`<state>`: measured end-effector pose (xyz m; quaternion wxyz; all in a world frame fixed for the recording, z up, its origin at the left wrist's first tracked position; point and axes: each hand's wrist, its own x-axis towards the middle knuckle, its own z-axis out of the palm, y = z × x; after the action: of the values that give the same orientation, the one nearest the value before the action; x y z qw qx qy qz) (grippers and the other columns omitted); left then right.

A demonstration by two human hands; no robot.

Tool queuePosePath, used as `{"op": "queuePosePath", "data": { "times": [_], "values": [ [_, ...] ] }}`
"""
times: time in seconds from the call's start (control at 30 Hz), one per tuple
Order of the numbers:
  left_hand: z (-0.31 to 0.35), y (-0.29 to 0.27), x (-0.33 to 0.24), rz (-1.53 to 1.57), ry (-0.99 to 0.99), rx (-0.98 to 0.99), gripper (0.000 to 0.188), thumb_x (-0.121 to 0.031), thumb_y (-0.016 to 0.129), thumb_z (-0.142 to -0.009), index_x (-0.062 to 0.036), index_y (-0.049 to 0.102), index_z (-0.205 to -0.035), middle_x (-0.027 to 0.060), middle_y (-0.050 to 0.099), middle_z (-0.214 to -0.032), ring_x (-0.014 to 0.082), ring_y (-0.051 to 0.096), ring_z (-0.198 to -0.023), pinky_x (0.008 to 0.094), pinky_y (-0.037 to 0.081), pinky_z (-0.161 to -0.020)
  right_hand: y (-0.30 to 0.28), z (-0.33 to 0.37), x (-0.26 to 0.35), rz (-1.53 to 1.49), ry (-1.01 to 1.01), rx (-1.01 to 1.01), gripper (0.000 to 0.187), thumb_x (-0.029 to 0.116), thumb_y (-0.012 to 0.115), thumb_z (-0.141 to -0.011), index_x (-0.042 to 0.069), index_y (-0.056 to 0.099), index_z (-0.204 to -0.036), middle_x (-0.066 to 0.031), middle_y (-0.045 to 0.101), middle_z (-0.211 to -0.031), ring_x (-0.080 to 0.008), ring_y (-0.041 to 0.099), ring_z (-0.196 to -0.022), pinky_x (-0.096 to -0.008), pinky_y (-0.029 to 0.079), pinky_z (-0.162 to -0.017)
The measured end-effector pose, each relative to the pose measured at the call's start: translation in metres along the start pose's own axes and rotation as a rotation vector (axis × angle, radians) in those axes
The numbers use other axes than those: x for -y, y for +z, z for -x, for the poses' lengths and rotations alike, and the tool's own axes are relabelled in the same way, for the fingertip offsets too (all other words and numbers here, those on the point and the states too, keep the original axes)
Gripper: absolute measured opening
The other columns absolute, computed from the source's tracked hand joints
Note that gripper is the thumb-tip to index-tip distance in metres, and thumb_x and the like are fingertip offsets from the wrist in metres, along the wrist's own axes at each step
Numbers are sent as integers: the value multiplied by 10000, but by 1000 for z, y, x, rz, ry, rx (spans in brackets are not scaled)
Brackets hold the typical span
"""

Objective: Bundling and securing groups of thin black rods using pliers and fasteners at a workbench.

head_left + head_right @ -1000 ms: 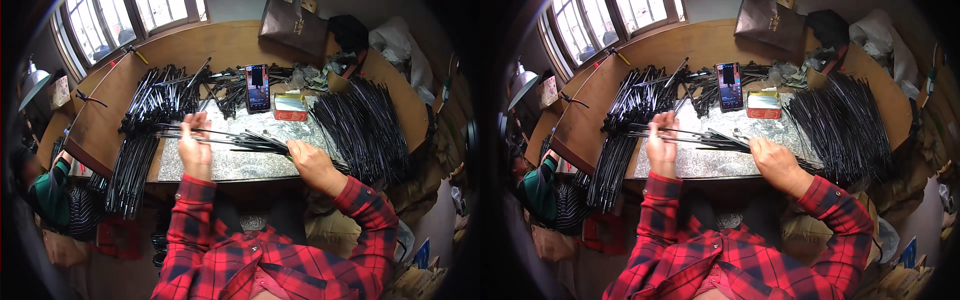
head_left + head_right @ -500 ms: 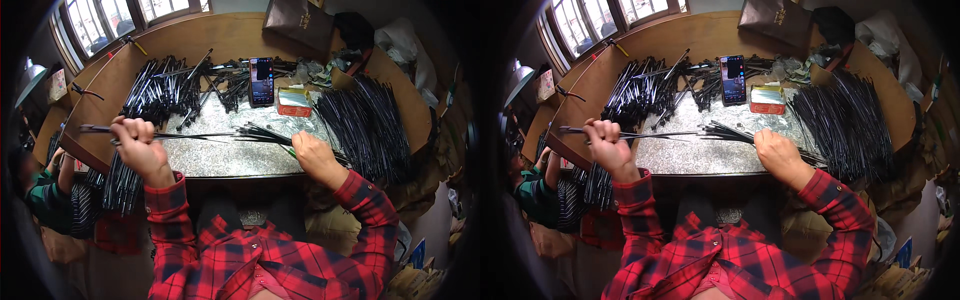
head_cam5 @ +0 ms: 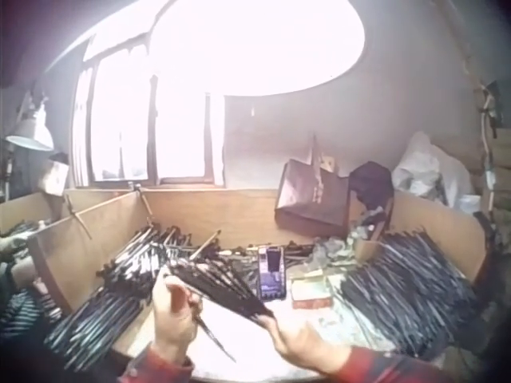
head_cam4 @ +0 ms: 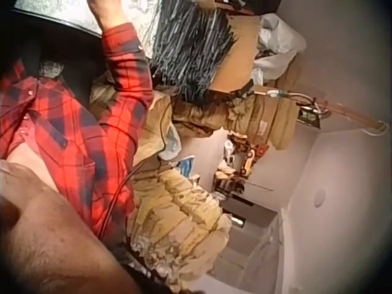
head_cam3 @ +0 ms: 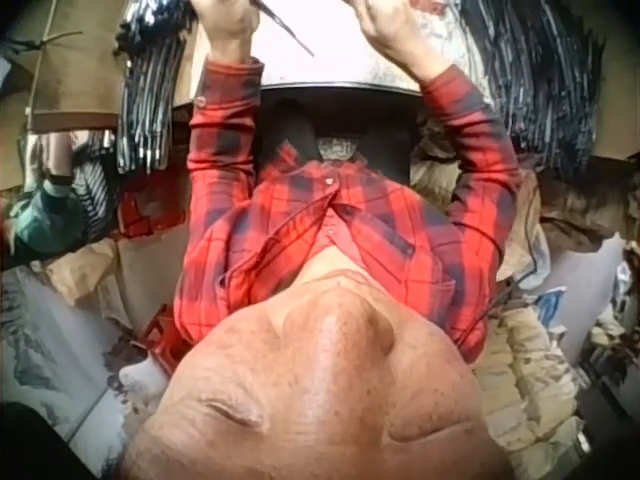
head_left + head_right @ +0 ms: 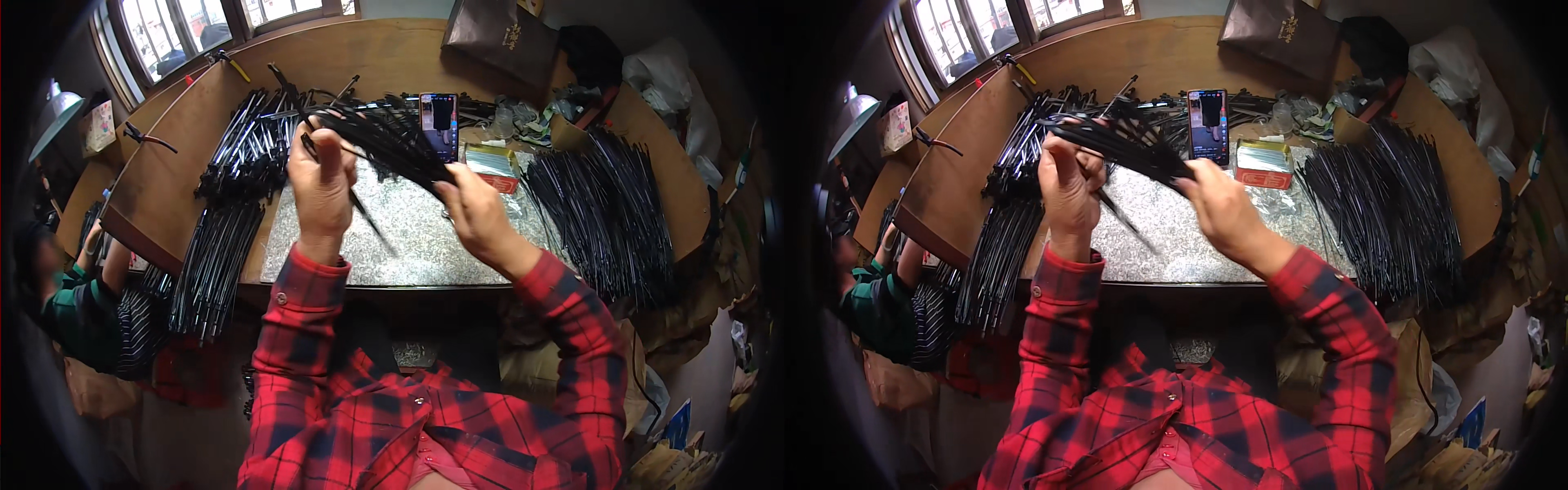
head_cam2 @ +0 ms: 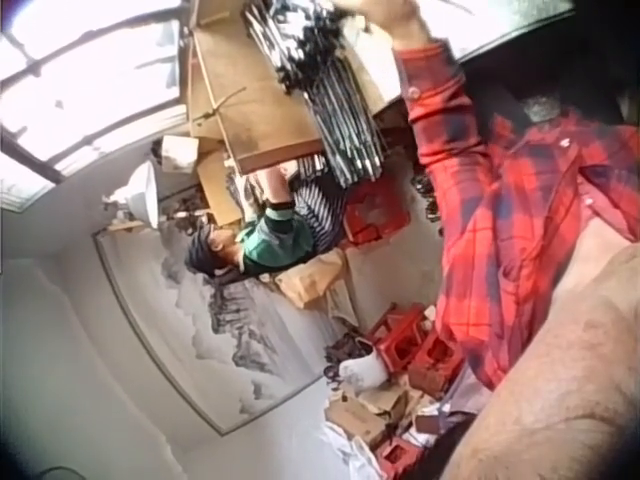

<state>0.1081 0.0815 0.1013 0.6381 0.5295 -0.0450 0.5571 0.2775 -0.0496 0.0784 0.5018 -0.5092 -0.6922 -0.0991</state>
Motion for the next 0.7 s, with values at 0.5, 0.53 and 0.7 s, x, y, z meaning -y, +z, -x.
{"op": "queuePosePath", "data": {
  "times": [0.5,0.53,0.7],
  "values": [
    [-19,40,39,-212,-66,-151,187,-103,711,-833,-6,604,-951,64,661,-834,145,664,-758,238,532,-679,44,-30,-14,-419,266,196,224,94,501,-940,-30,499,-1126,-182,638,-969,-256,635,-939,-344,477,-811],
    [-20,43,36,-212,-68,-152,187,-103,711,-833,-6,604,-951,64,661,-834,145,664,-758,238,532,-679,42,-31,-11,-419,268,196,224,94,501,-940,-30,499,-1126,-182,638,-969,-256,635,-939,-344,477,-811],
    [-26,56,18,-265,32,-25,226,-47,711,-817,-12,570,-991,76,671,-874,138,660,-780,247,545,-696,35,-39,-10,-469,192,139,256,108,470,-972,-21,484,-1192,-134,626,-1015,-175,594,-949,-299,467,-825]
  ]
}}
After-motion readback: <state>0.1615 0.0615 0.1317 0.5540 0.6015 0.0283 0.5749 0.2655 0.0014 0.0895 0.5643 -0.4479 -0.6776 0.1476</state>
